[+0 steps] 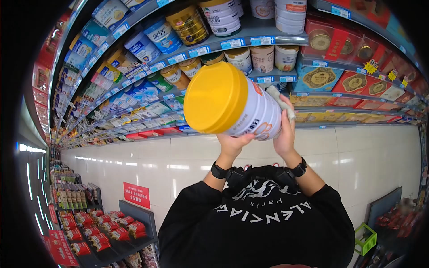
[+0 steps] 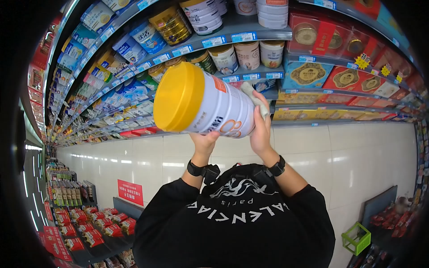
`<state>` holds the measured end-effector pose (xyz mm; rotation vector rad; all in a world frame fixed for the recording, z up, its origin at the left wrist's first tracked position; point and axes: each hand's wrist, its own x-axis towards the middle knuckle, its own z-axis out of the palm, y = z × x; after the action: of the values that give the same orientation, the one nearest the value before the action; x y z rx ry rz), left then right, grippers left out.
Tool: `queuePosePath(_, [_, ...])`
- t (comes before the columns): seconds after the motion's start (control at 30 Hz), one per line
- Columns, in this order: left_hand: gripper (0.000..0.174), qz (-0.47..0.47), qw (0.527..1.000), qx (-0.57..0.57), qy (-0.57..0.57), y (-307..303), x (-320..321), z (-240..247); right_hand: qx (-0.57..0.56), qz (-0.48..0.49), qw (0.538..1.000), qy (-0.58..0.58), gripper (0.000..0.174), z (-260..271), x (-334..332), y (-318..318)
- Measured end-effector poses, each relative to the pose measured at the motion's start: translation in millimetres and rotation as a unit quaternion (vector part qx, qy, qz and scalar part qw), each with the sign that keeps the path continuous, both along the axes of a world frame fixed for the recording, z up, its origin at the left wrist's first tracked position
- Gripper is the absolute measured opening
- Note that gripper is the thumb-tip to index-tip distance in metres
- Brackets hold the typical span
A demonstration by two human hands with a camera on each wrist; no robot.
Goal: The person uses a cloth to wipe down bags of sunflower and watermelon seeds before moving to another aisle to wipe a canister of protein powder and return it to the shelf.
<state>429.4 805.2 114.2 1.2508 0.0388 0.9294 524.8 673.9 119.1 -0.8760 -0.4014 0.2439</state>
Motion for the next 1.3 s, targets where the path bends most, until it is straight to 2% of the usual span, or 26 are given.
queuePosePath(0.1, [0.107, 0.008, 1.000, -0.028, -0.005, -1, -2, 10, -0.136, -0.010, 0.978, -0.156, 0.048, 9, 12, -6])
queuePosePath(0.2, [0.104, 0.018, 0.996, 0.086, 0.034, 0, -6, 12, -0.144, -0.039, 0.960, -0.237, 0.048, 34, -2, -6])
queuePosePath(0.3, [0.104, 0.003, 0.998, 0.051, 0.023, -5, -5, 19, -0.152, -0.075, 0.918, -0.358, 0.049, 50, -14, -12])
queuePosePath(0.33, [0.105, 0.009, 1.000, 0.018, 0.017, -6, -5, 16, -0.154, -0.125, 0.901, -0.387, 0.052, 57, -22, -11])
queuePosePath(0.4, [0.108, 0.019, 0.999, -0.047, 0.003, -6, -1, 8, -0.177, -0.128, 0.812, -0.541, 0.053, 44, -23, -16])
queuePosePath(0.47, [0.109, 0.076, 0.996, -0.033, 0.039, -5, -1, 4, -0.218, -0.114, 0.708, -0.662, 0.052, 35, -22, -24])
queuePosePath(0.5, [0.109, 0.105, 0.993, -0.024, 0.056, -2, -2, 4, -0.199, -0.099, 0.725, -0.652, 0.052, 28, -20, -26])
queuePosePath(0.57, [0.110, 0.052, 0.998, -0.018, 0.018, 7, -4, 2, -0.161, -0.070, 0.755, -0.632, 0.051, 6, -11, -24])
queuePosePath(0.6, [0.111, 0.025, 1.000, -0.016, 0.001, 8, -6, 2, -0.167, -0.100, 0.752, -0.630, 0.055, -1, -5, -24])
queuePosePath(0.7, [0.112, 0.024, 0.995, -0.090, -0.029, 3, -11, 6, -0.196, -0.133, 0.840, -0.488, 0.051, -18, 1, -23])
queuePosePath(0.77, [0.109, 0.017, 0.997, -0.075, -0.030, 4, -14, 4, -0.159, -0.051, 0.944, -0.286, 0.048, -17, 4, -14])
queuePosePath(0.8, [0.108, 0.013, 0.997, -0.068, -0.030, 6, -17, 3, -0.136, -0.008, 0.975, -0.178, 0.047, -15, 6, -11])
queuePosePath(0.83, [0.105, -0.009, 0.999, -0.040, -0.015, 9, -21, 2, -0.145, 0.061, 0.982, -0.102, 0.047, -14, 11, -12])
queuePosePath(0.9, [0.098, -0.055, 0.998, 0.018, 0.018, 16, -31, -1, -0.159, 0.196, 0.966, 0.053, 0.046, -13, 23, -19])
queuePosePath(1.0, [0.092, -0.102, 0.987, 0.123, 0.019, 28, -36, -20, -0.147, 0.218, 0.960, 0.096, 0.046, -4, 25, -17])
queuePosePath(1.1, [0.099, -0.139, 0.982, 0.129, 0.011, 32, -38, -31, -0.145, 0.235, 0.961, 0.023, 0.044, 20, 21, -19])
queuePosePath(1.17, [0.102, -0.172, 0.984, 0.012, 0.034, 28, -43, -26, -0.138, 0.217, 0.966, -0.024, 0.045, 38, 13, -21])
queuePosePath(1.3, [0.105, -0.178, 0.984, 0.001, 0.010, 26, -41, -30, -0.117, 0.123, 0.964, -0.204, 0.050, 67, -4, -27])
